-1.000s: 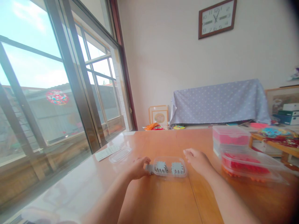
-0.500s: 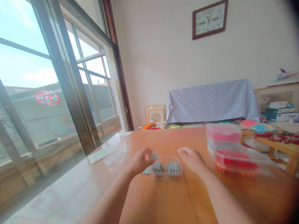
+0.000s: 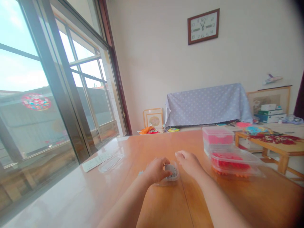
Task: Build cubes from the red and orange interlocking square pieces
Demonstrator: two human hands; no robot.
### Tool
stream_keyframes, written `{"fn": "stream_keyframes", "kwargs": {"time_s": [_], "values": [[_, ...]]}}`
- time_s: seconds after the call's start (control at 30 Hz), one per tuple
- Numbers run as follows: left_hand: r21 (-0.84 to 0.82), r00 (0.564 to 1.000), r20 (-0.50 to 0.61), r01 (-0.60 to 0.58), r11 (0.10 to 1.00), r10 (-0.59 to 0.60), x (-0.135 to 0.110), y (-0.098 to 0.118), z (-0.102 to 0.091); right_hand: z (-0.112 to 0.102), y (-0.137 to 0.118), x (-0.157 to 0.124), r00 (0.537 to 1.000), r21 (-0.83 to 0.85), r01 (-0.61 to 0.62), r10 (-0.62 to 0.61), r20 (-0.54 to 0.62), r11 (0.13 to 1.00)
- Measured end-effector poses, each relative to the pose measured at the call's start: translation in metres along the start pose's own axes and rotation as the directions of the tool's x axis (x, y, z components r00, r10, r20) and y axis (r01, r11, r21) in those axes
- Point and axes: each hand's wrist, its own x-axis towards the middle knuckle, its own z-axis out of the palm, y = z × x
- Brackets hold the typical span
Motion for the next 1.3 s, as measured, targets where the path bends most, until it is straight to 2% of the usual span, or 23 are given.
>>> {"fn": "stream_keyframes", "kwargs": {"time_s": [0.23, 0.37, 0.53, 0.63, 0.7, 0.77, 0.93, 1.07, 1.3], "values": [[0.006, 1.0, -0.023, 0.005, 1.0, -0.005, -0.004, 0.001, 0.003, 0.001, 0.0, 0.001, 1.0, -0.029, 0.001, -0.001, 0.002, 1.0], [-0.064, 0.995, -0.085, -0.057, 0.996, 0.052, -0.007, -0.005, -0.01, 0.001, 0.0, 0.002, 1.0, -0.023, -0.016, 0.016, -0.009, 1.0], [-0.137, 0.971, -0.231, 0.022, 0.99, -0.054, -0.019, -0.043, -0.04, -0.001, 0.001, 0.001, 1.0, 0.02, -0.029, 0.03, -0.009, 0.999], [-0.138, 0.944, -0.281, 0.139, 0.981, -0.173, -0.035, -0.075, -0.053, 0.001, 0.003, 0.001, 1.0, 0.049, -0.029, 0.029, -0.007, 0.998], [-0.14, 0.927, -0.272, 0.23, 0.963, -0.26, -0.049, -0.092, -0.056, 0.004, 0.005, 0.001, 1.0, 0.063, -0.026, 0.026, -0.01, 0.998], [-0.145, 0.925, -0.232, 0.272, 0.951, -0.3, -0.063, -0.102, -0.057, 0.007, 0.007, 0.002, 1.0, 0.068, -0.026, 0.026, -0.007, 0.997], [-0.138, 0.973, -0.054, 0.213, 0.967, -0.222, -0.085, -0.098, -0.052, 0.009, 0.008, 0.002, 0.999, 0.041, -0.044, 0.043, 0.028, 0.998], [-0.04, 0.983, 0.022, 0.182, 0.982, -0.181, -0.085, -0.09, -0.046, 0.009, 0.008, 0.0, 0.998, 0.021, -0.049, 0.048, 0.033, 0.999], [0.027, 0.987, -0.005, 0.163, 0.986, -0.163, -0.078, -0.098, -0.044, 0.01, 0.007, 0.0, 0.999, 0.036, -0.041, 0.041, 0.018, 0.999]]}}
